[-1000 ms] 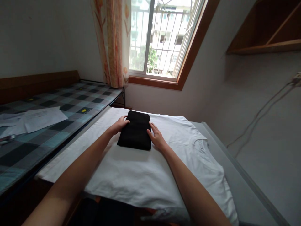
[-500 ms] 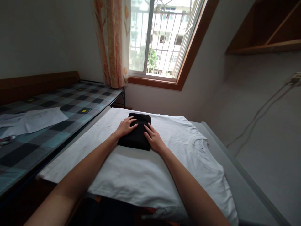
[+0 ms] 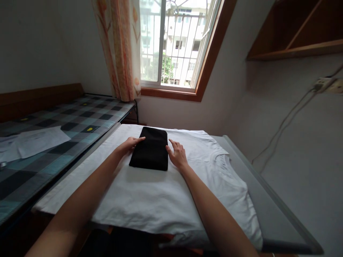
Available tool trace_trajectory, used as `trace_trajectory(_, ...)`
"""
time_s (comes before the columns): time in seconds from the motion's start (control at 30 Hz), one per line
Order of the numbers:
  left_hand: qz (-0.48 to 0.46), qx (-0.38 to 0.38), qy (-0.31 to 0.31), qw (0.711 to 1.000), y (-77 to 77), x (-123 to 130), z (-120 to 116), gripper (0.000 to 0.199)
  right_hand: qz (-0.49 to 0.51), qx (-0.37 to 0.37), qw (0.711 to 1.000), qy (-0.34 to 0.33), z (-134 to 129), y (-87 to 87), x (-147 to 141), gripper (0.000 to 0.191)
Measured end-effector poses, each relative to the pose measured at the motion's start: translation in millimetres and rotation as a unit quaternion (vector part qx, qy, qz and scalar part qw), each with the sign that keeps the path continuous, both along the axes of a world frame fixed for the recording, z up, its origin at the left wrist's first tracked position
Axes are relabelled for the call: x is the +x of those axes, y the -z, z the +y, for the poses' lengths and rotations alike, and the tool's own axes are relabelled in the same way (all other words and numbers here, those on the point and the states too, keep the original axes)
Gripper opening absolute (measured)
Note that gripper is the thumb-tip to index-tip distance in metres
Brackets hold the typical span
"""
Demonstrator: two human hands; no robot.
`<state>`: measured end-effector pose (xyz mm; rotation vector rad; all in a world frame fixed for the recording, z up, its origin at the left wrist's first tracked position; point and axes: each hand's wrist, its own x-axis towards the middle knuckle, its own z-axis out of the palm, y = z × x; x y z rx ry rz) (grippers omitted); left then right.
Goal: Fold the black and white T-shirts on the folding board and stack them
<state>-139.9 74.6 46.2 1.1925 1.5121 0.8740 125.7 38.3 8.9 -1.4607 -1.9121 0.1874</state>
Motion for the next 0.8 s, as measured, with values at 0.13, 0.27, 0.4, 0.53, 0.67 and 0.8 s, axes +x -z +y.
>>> trace_trajectory(0.13,-0.046,0.006,0.010,0.999,-10.0,6,-3,0.053,0.005,0.000,1.000,0.023,3,-2.2,5,0.053)
trace_trajectory(0.27,0.024,0.120,0.003,0.992,-46.7,24,4,0.047,0.038,-0.009,0.997,0.065,8,-4.9,16,0.054)
trace_trajectory(0.4,0.282,0.368,0.007,0.886,-104.7,57,5,0.047,0.093,0.030,0.987,0.128,13,-10.1,30,0.052)
trace_trajectory(0.53,0.390,0.504,0.086,0.766,-110.8,91,-5,0.042,0.177,0.129,0.946,0.238,14,-21.2,43,0.048)
trace_trajectory(0.67,0.407,0.506,0.229,0.725,-42.4,105,-15,0.035,0.226,0.149,0.920,0.285,14,-26.4,50,0.045)
trace_trajectory(0.8,0.391,0.468,0.270,0.745,18.0,97,-25,0.037,0.220,0.100,0.940,0.241,19,-14.5,48,0.040)
